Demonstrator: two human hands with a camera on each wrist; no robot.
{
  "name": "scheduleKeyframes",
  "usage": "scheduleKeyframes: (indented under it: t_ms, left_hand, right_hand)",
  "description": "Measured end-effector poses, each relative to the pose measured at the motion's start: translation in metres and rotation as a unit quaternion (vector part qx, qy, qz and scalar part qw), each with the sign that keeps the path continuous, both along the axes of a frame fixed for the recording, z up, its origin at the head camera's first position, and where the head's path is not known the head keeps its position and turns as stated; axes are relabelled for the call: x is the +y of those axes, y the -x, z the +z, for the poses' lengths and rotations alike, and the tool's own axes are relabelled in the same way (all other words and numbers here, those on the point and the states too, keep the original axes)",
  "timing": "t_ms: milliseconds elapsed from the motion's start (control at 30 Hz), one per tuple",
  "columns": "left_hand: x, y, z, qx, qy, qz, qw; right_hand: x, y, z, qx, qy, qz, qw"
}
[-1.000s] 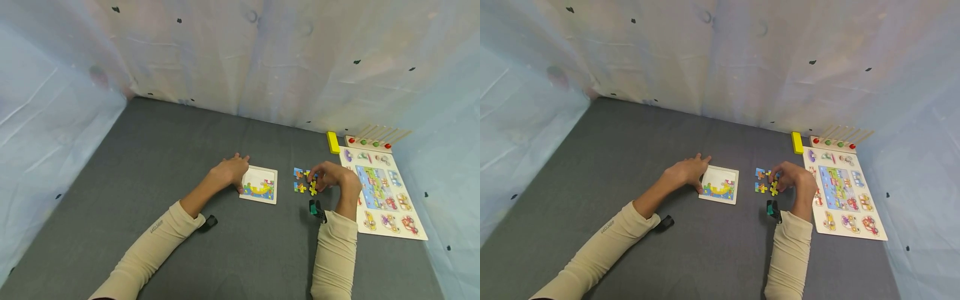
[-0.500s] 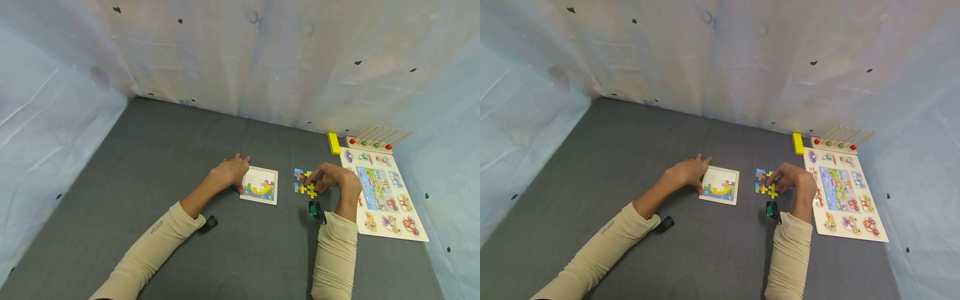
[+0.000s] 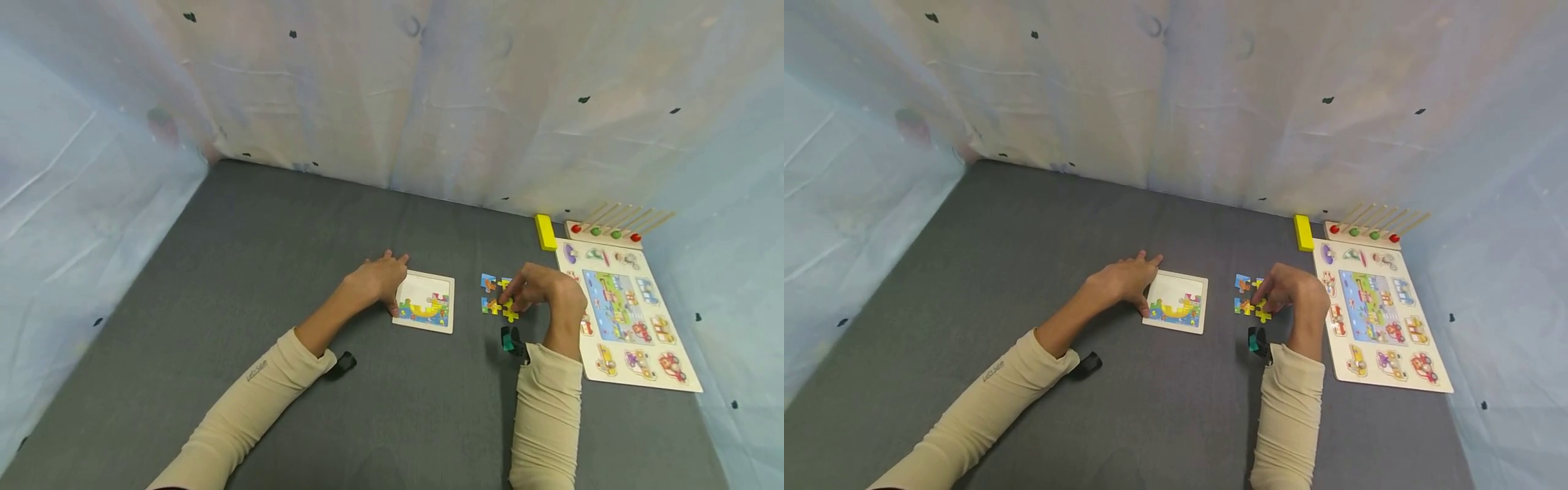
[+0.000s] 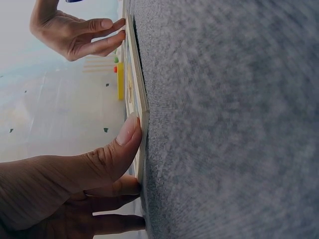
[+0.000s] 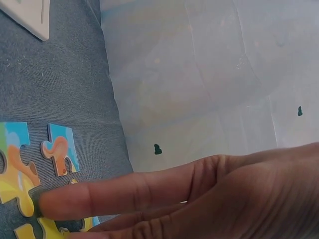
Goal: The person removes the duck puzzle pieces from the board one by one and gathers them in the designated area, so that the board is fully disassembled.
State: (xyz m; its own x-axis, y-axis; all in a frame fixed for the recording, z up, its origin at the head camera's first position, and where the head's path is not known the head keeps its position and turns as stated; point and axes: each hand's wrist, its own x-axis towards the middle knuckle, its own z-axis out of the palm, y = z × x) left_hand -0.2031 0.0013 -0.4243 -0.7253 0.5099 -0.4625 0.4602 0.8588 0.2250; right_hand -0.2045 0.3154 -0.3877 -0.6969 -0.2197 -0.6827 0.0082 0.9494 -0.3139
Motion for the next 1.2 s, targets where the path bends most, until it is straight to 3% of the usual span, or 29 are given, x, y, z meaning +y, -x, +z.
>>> scheduleKeyframes:
  t_ms: [400,567,733,867,1033,1200]
  left_hand:
    - [-0.002,0.001,0.000,0.004,-0.003,0.002,1.0000]
    - [-0.001,0.001,-0.003,0.000,-0.008,0.005,1.0000]
    - [-0.002,0.000,-0.001,0.003,-0.011,0.003,0.9999]
    - [-0.002,0.000,0.000,0.002,-0.008,-0.003,1.0000]
    - [-0.001,0.000,0.001,0.004,-0.003,-0.004,1.0000]
    - [0.000,-0.001,0.000,0.004,0.006,0.001,1.0000]
  right_hand:
    - [-0.004,0.000,0.004,0.007,-0.011,-0.001,0.9999]
    - [-0.010,-0.001,0.011,0.049,0.003,0.063,0.9968]
    - [-0.024,-0.004,0.017,0.120,0.073,0.112,0.9838]
    - [-0.042,-0.004,0.017,0.146,0.102,0.140,0.9740]
    - [-0.071,-0.001,0.009,0.142,0.096,0.175,0.9694]
    - [-0.100,0.003,-0.005,0.113,0.055,0.190,0.9736]
